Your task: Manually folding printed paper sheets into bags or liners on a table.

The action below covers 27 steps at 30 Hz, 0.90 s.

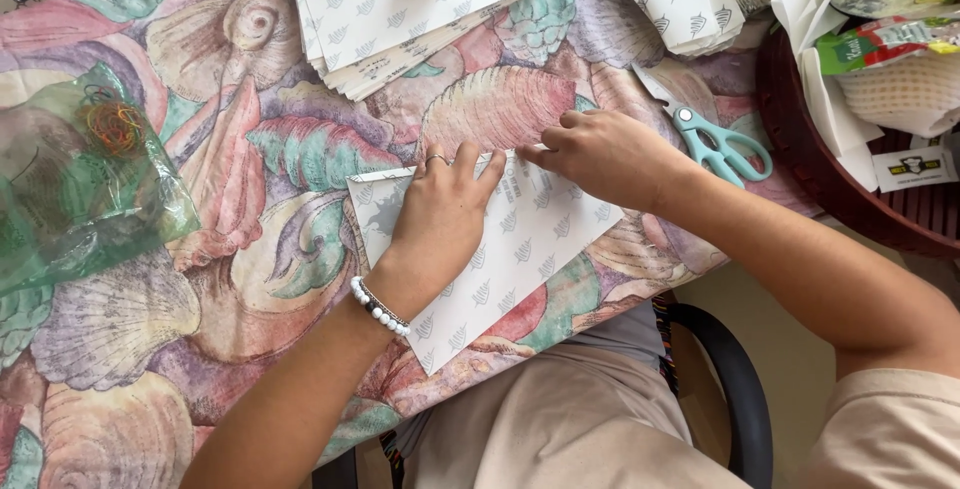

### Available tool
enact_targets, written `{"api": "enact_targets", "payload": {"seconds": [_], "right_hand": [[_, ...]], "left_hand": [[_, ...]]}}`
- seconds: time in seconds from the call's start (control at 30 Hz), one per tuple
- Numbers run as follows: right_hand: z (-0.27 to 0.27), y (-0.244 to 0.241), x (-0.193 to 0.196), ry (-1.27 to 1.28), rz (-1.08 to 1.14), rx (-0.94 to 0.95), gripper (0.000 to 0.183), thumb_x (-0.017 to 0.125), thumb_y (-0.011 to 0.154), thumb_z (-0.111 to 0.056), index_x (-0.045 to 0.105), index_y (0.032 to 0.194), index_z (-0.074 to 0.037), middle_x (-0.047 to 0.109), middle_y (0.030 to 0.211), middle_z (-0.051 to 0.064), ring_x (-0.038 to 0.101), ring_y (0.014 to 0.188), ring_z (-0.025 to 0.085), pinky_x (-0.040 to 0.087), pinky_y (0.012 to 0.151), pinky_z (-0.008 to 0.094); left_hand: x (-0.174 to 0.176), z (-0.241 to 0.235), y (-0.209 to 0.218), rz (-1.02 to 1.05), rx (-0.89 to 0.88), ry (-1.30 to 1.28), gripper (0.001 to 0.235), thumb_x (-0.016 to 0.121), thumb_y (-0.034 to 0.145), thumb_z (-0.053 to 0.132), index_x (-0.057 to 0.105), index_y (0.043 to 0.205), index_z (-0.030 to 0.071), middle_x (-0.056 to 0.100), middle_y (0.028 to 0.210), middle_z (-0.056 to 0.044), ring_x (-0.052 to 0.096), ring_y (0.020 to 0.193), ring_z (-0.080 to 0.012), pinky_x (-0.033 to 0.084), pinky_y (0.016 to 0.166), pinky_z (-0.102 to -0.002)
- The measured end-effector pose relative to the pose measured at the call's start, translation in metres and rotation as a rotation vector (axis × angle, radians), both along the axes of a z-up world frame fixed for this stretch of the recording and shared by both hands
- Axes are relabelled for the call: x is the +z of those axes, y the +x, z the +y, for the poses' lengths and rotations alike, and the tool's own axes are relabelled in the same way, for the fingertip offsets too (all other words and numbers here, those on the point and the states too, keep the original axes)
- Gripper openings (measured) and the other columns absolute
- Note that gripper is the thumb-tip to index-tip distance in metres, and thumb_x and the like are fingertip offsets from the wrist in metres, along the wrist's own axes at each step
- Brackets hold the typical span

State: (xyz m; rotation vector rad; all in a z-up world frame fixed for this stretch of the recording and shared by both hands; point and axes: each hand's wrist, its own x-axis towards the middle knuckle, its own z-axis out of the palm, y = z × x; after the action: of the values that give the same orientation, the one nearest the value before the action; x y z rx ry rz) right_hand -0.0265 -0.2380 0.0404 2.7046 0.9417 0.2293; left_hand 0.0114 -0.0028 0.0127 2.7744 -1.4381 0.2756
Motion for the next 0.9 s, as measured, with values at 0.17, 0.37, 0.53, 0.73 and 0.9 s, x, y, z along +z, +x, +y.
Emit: {"api": "enact_targets", "payload": {"seconds": [0.17, 0.37, 0.53, 0.73, 0.9], "right_hand": [[-0.008, 0.005, -0.012, 0.002, 0.046, -0.021, 0.024, 0.071, 0.09, -0.016, 0.073, 0.113, -0.02, 0.065, 0.092, -0.003, 0.066, 0.088, 0.015, 0.059, 0.084, 0.029], [-0.012, 0.003, -0.013, 0.003, 0.033, -0.056, 0.013, 0.07, 0.089, -0.014, 0.073, 0.101, -0.019, 0.06, 0.09, -0.005, 0.063, 0.087, 0.013, 0.058, 0.083, 0.026], [-0.035, 0.0, -0.023, -0.116, 0.02, -0.09, 0.014, 0.068, 0.089, -0.01, 0.073, 0.083, -0.021, 0.058, 0.091, -0.011, 0.06, 0.088, 0.009, 0.057, 0.089, 0.023], [-0.013, -0.007, 0.003, 0.028, -0.14, -0.095, 0.013, 0.066, 0.089, -0.005, 0.072, 0.083, -0.015, 0.06, 0.091, -0.004, 0.062, 0.087, 0.014, 0.056, 0.085, 0.026], [0.03, -0.011, -0.042, 0.388, -0.19, -0.094, 0.016, 0.061, 0.088, -0.003, 0.073, 0.097, -0.004, 0.063, 0.103, 0.009, 0.068, 0.093, 0.025, 0.057, 0.081, 0.031]], "left_hand": [[0.003, 0.0, 0.003, 0.032, 0.009, -0.042, 0.044, 0.061, 0.091, 0.007, 0.063, 0.133, 0.019, 0.052, 0.1, -0.01, 0.064, 0.091, -0.0358, 0.065, 0.067, -0.05], [-0.004, -0.011, 0.009, -0.025, -0.011, -0.012, 0.044, 0.063, 0.091, 0.01, 0.067, 0.133, 0.021, 0.051, 0.094, -0.01, 0.064, 0.085, -0.0334, 0.064, 0.061, -0.052], [-0.004, -0.008, 0.008, -0.001, -0.011, -0.006, 0.044, 0.064, 0.09, 0.011, 0.069, 0.131, 0.024, 0.052, 0.092, -0.011, 0.065, 0.084, -0.0335, 0.064, 0.056, -0.049], [-0.007, -0.011, 0.004, -0.038, 0.029, -0.006, 0.045, 0.064, 0.088, 0.011, 0.07, 0.13, 0.026, 0.053, 0.093, -0.01, 0.062, 0.083, -0.0309, 0.062, 0.053, -0.047], [-0.016, -0.009, 0.004, -0.012, 0.048, -0.011, 0.05, 0.061, 0.089, 0.008, 0.067, 0.135, 0.026, 0.053, 0.096, -0.012, 0.061, 0.088, -0.033, 0.062, 0.059, -0.053]]}}
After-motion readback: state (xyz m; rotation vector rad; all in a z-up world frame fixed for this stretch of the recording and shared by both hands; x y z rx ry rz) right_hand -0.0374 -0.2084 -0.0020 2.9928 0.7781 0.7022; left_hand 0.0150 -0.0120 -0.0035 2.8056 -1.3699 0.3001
